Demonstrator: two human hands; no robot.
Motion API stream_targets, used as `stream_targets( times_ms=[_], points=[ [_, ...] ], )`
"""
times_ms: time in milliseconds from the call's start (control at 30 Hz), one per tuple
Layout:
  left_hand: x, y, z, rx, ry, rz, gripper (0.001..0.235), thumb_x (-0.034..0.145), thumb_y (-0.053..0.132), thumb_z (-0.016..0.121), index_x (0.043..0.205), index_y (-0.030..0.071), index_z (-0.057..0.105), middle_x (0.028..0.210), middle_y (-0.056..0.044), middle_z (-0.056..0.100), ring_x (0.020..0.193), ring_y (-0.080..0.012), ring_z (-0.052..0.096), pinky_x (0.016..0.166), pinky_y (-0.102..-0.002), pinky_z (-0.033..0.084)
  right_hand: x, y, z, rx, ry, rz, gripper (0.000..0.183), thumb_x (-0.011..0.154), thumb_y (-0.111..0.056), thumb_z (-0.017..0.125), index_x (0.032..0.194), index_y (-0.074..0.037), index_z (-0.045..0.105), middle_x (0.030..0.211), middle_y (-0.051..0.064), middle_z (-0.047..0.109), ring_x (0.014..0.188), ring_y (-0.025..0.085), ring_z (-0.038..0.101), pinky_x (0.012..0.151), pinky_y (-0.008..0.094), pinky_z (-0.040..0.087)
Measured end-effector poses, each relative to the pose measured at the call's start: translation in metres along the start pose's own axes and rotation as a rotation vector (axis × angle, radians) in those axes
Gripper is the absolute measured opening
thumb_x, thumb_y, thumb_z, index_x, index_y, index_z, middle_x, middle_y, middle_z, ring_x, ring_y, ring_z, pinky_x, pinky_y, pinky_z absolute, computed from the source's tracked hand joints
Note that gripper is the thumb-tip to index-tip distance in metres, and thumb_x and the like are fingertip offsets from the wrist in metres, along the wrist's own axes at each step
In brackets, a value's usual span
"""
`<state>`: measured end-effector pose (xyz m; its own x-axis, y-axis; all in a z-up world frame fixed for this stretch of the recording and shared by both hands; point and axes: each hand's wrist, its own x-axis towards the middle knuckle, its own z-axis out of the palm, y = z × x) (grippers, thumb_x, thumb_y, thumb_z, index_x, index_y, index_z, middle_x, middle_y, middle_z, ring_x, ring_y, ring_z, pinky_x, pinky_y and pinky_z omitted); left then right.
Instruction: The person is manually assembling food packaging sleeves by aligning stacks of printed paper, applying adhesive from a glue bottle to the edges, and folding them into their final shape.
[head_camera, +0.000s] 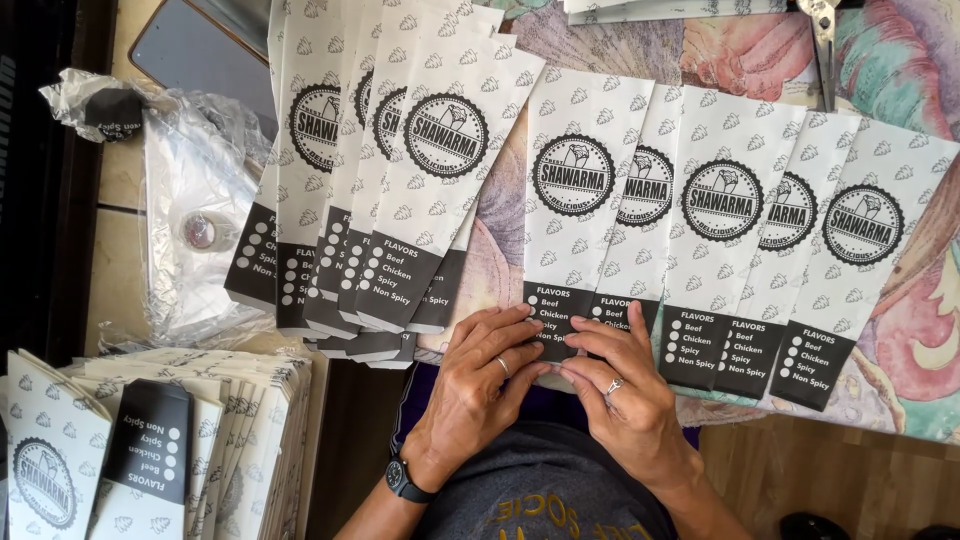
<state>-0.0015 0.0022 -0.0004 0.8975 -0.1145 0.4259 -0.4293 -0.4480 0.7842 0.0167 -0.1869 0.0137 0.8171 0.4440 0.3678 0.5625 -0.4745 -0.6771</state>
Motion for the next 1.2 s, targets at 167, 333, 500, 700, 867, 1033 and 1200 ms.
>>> stream_targets(
  times_ms=[167,333,500,700,867,1033,1200],
  points=[
    [0.002,0.001,-0.001,-0.008,-0.014,0.013,0.009,0.095,0.005,0.074,0.097,-0.003,0.071,0.116,-0.015,0.071,0.118,-0.0355,0.068,0.105,-0.049,0.052,0.0,0.001,0.001,-0.059,-0.048,-0.02,0.004,0.093,0.003,0.067,0.091,0.005,0.069,0.106,0.018,0.068,0.113,0.035,0.068,0.123,0.065,0.029],
    [-0.003,-0.001,0.008,0.029,0.035,-0.019,0.005,0.095,0.004,0.073,0.093,0.0,0.071,0.113,-0.013,0.072,0.117,-0.0332,0.069,0.104,-0.046,0.049,0.0,0.002,0.007,-0.037,0.007,0.02,0.003,0.094,0.005,0.064,0.091,0.005,0.066,0.102,0.016,0.065,0.109,0.033,0.069,0.124,0.063,0.033],
    [-0.004,0.0,0.012,0.032,0.067,-0.052,0.006,0.094,0.003,0.075,0.092,0.003,0.069,0.113,-0.01,0.073,0.117,-0.0324,0.069,0.102,-0.044,0.048,0.001,0.0,0.007,0.011,0.052,0.051,0.003,0.09,0.006,0.07,0.09,0.007,0.067,0.101,0.016,0.066,0.108,0.033,0.07,0.122,0.061,0.038],
    [-0.003,0.002,0.01,0.006,0.053,-0.098,0.005,0.095,0.001,0.071,0.092,0.003,0.069,0.111,-0.009,0.073,0.119,-0.0309,0.068,0.102,-0.043,0.047,0.003,-0.002,0.001,0.009,0.017,0.058,0.002,0.091,0.008,0.067,0.093,0.006,0.066,0.104,0.017,0.068,0.109,0.032,0.07,0.123,0.058,0.039],
    [-0.003,0.002,0.008,-0.019,0.028,-0.116,0.013,0.098,-0.004,0.063,0.106,0.001,0.072,0.114,-0.009,0.073,0.122,-0.0306,0.066,0.105,-0.041,0.049,0.002,-0.002,0.0,0.045,-0.003,0.077,0.007,0.094,0.007,0.064,0.1,0.004,0.067,0.108,0.017,0.069,0.113,0.031,0.069,0.124,0.057,0.039],
    [-0.001,0.003,0.0,-0.062,-0.035,-0.149,0.018,0.1,-0.005,0.058,0.111,0.001,0.071,0.119,-0.01,0.071,0.126,-0.0307,0.063,0.109,-0.041,0.047,0.001,-0.003,-0.002,0.069,-0.006,0.08,0.013,0.091,0.014,0.062,0.1,0.006,0.068,0.109,0.018,0.07,0.114,0.032,0.07,0.125,0.056,0.039],
    [0.002,0.007,-0.004,-0.046,0.02,-0.126,0.012,0.096,-0.003,0.067,0.107,0.0,0.072,0.114,-0.011,0.073,0.121,-0.031,0.066,0.107,-0.041,0.047,0.001,-0.006,0.002,0.022,0.0,0.07,0.016,0.092,0.016,0.058,0.098,0.006,0.069,0.107,0.018,0.07,0.111,0.03,0.07,0.124,0.055,0.04]
  ],
)
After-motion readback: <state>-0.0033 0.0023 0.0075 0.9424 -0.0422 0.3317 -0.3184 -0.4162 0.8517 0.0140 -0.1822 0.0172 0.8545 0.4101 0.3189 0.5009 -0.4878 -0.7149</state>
